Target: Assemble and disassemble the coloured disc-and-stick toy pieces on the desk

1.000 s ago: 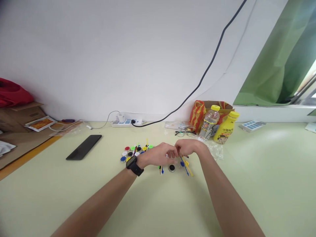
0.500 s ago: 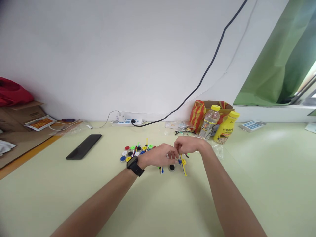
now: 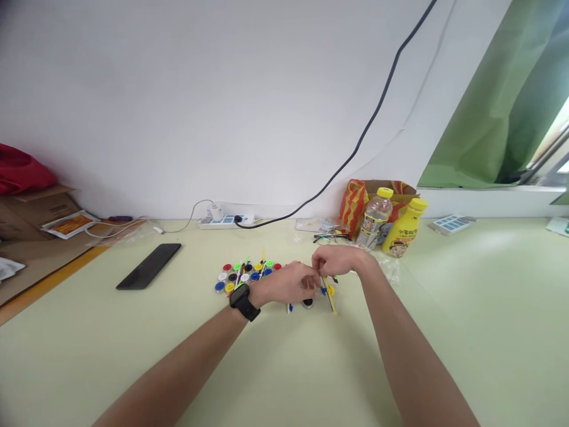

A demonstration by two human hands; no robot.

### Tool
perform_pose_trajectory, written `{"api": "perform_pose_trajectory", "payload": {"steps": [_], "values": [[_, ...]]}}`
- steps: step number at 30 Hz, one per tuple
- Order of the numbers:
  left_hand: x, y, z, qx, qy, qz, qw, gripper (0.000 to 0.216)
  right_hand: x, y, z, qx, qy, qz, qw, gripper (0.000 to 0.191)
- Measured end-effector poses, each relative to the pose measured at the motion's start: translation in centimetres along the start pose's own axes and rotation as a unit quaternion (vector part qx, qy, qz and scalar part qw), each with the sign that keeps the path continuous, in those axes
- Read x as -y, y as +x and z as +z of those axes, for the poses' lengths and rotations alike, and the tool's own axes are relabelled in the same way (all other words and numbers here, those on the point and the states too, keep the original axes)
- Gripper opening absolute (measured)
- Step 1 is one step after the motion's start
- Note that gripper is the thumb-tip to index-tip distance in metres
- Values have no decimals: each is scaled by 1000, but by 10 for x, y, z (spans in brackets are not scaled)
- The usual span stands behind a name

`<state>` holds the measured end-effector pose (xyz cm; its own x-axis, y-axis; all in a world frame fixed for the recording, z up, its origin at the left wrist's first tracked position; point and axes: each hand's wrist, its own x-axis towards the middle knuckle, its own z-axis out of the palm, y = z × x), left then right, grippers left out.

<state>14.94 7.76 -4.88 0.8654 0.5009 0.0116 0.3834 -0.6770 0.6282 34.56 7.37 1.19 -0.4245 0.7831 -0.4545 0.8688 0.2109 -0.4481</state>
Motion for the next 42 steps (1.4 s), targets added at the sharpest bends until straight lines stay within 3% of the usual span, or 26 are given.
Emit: {"api": "perform_pose_trajectory", "payload": {"steps": [6, 15, 21, 27, 33, 42], "values": [[-3, -1, -4, -30, -29, -5, 999, 22, 6, -9, -3, -24, 17, -7, 1000, 18], [-2, -3, -14, -66, -170, 19, 983, 27, 2, -18, -8, -53, 133, -121, 982, 12], [-1, -3, -20, -80, -244, -4, 966, 26, 4, -17, -8, -100, 160, -145, 971, 14], [-3, -4, -23, -99, -251, -12, 963, 24, 0, -11, -6, -118, 207, -166, 957, 19], [-4, -2, -24, -159, -227, 1, 961, 23, 0, -10, -6, -196, 194, -144, 951, 25], [3, -1, -22, -177, -246, -13, 953, 32, 9, -11, -6, -205, 173, -138, 953, 24]]}}
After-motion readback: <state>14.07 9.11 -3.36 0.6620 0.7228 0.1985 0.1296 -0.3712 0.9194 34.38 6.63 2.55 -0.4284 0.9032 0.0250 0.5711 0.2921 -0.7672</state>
